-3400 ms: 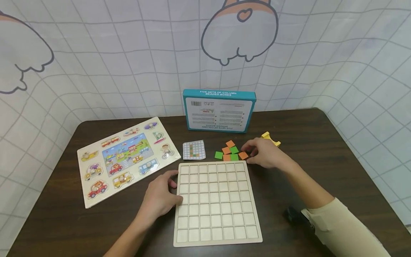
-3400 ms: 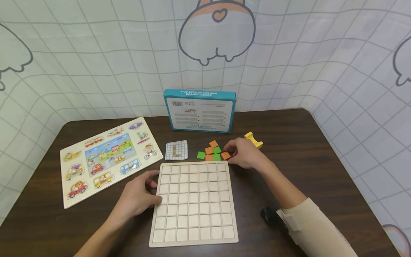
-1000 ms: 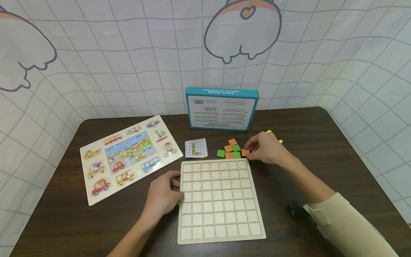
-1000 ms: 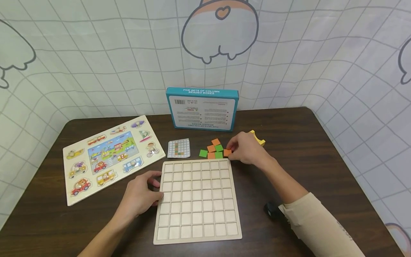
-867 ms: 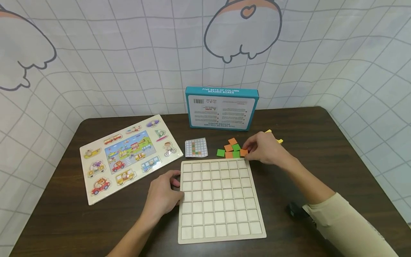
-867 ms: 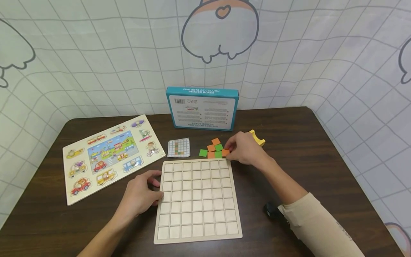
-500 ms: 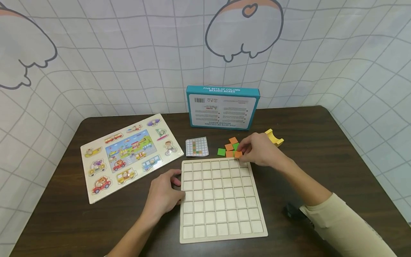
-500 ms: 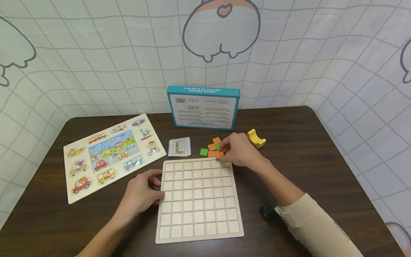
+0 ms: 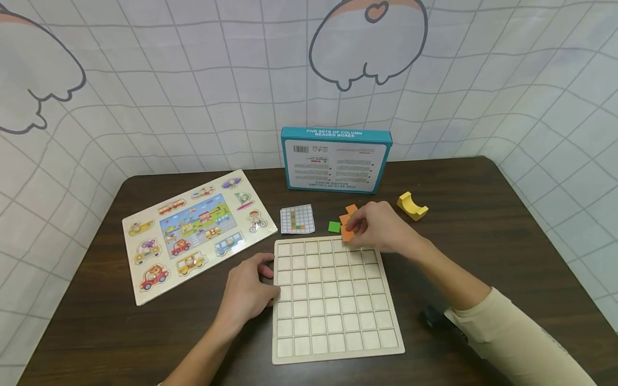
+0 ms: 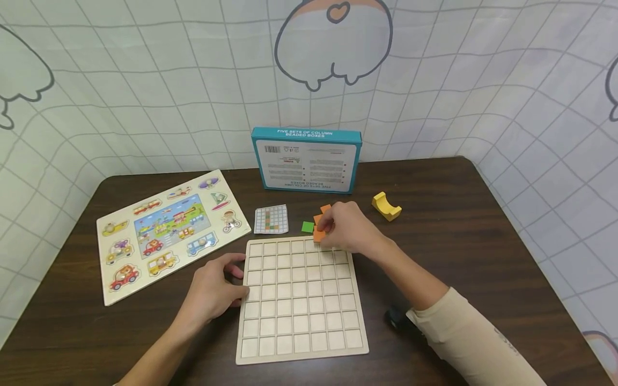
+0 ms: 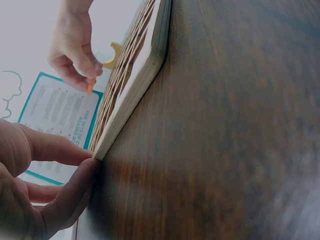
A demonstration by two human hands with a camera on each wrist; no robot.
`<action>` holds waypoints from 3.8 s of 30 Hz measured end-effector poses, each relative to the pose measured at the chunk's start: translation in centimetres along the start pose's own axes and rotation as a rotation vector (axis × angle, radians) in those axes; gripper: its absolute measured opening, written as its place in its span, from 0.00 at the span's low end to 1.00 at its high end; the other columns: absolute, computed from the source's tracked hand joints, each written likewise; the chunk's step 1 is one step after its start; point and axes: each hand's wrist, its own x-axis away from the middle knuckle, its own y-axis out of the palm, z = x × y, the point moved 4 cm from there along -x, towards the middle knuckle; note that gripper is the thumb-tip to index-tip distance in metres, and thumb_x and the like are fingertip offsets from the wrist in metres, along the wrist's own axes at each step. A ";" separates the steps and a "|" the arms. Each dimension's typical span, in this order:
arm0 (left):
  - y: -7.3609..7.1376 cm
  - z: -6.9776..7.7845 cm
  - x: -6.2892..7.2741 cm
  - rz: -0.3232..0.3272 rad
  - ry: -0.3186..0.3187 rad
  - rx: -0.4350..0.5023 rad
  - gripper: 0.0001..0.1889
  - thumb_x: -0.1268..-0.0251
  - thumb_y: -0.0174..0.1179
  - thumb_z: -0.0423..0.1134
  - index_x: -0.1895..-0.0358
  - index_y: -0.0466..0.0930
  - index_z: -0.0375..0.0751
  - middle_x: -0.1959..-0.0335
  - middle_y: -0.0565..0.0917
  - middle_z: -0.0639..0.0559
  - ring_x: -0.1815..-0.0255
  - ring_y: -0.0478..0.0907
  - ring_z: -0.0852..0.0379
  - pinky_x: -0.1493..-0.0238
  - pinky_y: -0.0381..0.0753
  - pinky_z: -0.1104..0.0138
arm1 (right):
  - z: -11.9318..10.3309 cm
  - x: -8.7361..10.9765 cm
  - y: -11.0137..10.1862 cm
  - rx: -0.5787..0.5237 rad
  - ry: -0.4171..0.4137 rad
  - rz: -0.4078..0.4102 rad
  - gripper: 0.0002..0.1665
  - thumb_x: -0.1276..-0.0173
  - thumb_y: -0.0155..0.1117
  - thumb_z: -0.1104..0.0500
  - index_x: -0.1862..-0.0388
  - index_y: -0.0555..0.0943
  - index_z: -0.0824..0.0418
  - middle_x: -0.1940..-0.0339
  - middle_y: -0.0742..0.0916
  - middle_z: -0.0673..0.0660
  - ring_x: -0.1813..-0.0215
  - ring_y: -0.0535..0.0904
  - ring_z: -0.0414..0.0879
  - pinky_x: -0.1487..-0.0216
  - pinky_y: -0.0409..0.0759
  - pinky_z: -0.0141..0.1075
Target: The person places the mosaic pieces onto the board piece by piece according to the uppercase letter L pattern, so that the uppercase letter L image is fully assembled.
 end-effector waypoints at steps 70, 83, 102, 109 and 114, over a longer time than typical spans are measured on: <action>0.1 -0.1 -0.2 -0.002 -0.009 0.005 0.36 0.58 0.66 0.24 0.36 0.80 0.38 0.62 0.83 0.47 0.85 0.79 0.60 0.79 0.81 0.65 | -5.3 -1.5 5.9 0.027 -0.110 -0.146 0.08 0.46 0.79 0.64 0.67 0.89 0.59 0.72 0.86 0.48 0.67 0.78 0.40 0.63 0.79 0.33; 0.2 -0.1 -0.2 0.004 -0.002 -0.001 0.36 0.59 0.66 0.24 0.37 0.81 0.38 0.62 0.82 0.47 0.84 0.79 0.59 0.79 0.80 0.65 | -5.5 -1.4 5.9 0.034 -0.134 -0.138 0.08 0.45 0.80 0.62 0.66 0.89 0.59 0.71 0.87 0.50 0.67 0.78 0.39 0.62 0.79 0.32; 0.2 -0.1 -0.2 0.007 0.007 -0.001 0.35 0.58 0.67 0.24 0.37 0.81 0.38 0.63 0.82 0.47 0.85 0.79 0.59 0.80 0.80 0.65 | -5.6 -1.4 5.8 0.052 -0.142 -0.140 0.08 0.45 0.80 0.63 0.67 0.89 0.58 0.71 0.87 0.50 0.66 0.77 0.41 0.62 0.77 0.33; 0.3 -0.1 -0.2 0.005 0.002 0.005 0.35 0.58 0.67 0.24 0.36 0.81 0.37 0.62 0.82 0.47 0.85 0.79 0.59 0.80 0.80 0.65 | -5.6 -1.5 5.9 0.057 -0.156 -0.141 0.08 0.45 0.80 0.62 0.66 0.89 0.58 0.70 0.87 0.50 0.66 0.77 0.40 0.62 0.77 0.32; 0.3 0.0 -0.2 0.002 -0.002 0.003 0.35 0.57 0.67 0.24 0.36 0.80 0.37 0.62 0.82 0.47 0.85 0.79 0.60 0.80 0.79 0.65 | -5.6 -1.5 5.8 0.057 -0.153 -0.145 0.09 0.45 0.81 0.62 0.66 0.90 0.58 0.70 0.87 0.50 0.66 0.77 0.40 0.62 0.78 0.33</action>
